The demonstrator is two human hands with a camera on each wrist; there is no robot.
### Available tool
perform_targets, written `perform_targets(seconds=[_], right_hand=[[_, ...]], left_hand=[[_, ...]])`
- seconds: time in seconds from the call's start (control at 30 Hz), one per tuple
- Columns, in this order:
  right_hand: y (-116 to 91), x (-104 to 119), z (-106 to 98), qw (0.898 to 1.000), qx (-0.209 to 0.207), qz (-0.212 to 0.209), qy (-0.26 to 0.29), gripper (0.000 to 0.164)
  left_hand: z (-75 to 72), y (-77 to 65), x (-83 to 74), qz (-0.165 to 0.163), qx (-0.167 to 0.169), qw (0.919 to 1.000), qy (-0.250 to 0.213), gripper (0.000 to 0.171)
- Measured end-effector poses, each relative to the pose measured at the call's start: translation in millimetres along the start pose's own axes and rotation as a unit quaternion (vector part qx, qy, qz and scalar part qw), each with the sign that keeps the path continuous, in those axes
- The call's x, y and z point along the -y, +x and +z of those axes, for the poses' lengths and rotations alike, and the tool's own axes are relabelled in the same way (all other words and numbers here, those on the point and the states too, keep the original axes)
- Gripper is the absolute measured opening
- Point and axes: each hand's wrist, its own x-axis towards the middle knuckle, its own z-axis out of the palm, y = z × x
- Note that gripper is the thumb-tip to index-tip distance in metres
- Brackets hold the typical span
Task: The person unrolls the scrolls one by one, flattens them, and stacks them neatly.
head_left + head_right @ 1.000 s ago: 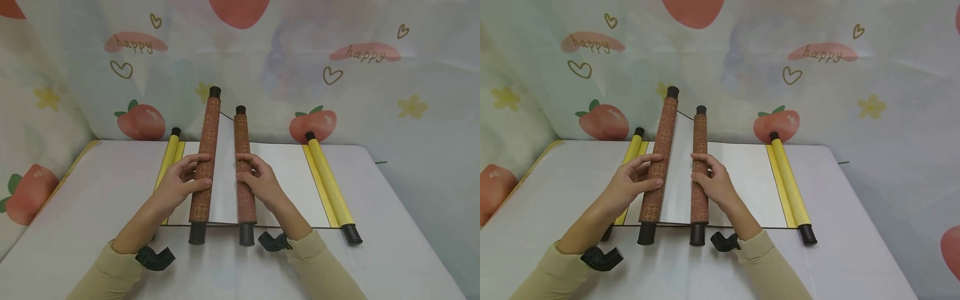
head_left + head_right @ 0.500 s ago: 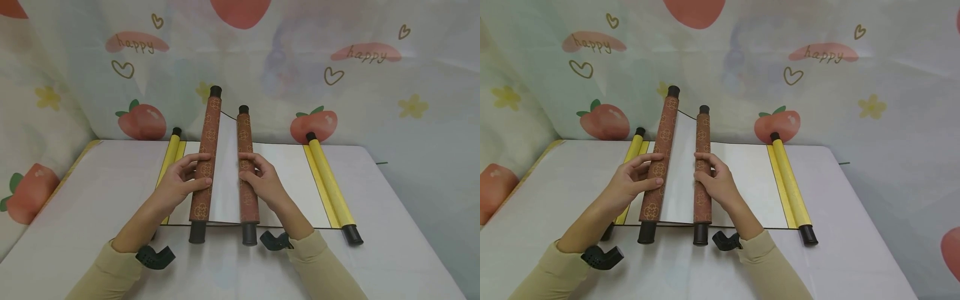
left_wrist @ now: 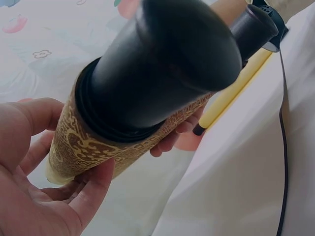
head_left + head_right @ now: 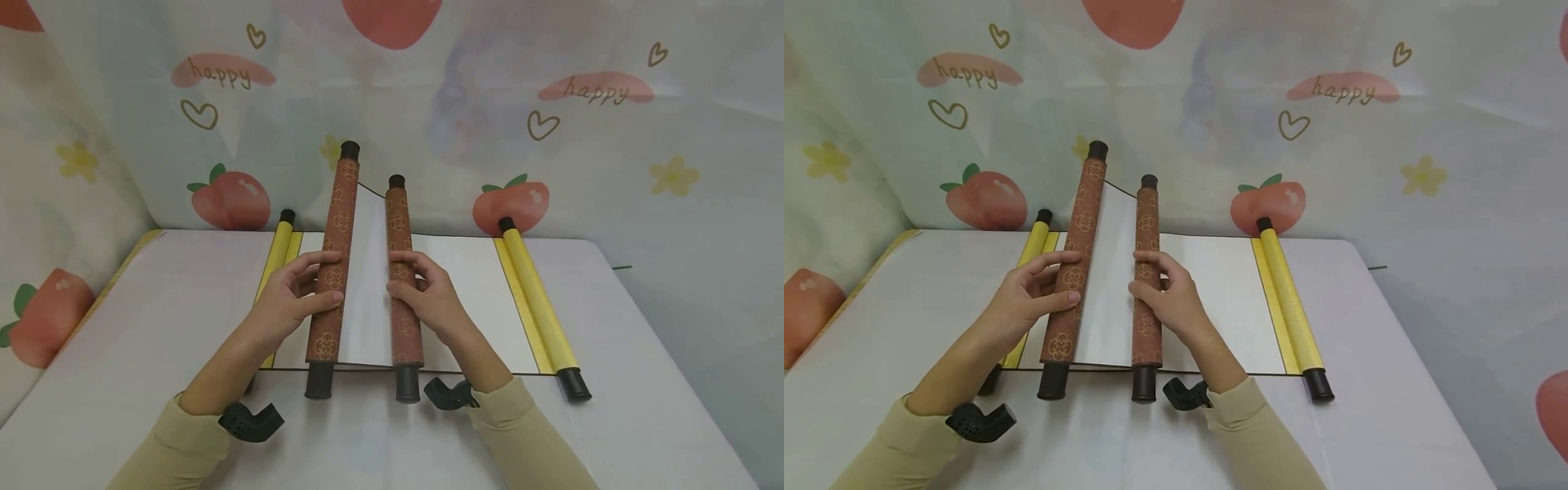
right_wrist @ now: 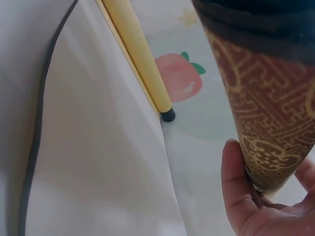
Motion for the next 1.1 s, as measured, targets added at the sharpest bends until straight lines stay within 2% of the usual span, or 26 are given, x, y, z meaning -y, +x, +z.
perform_targets(seconds=[1.1], right_hand=[[1.2, -1.1, -6.9, 1.000, -0.016, 0.004, -0.003, 0.051]], left_hand=[[-2.2, -0.1, -2.7, 0.011, 0.000, 0.9999, -0.006, 0.057]])
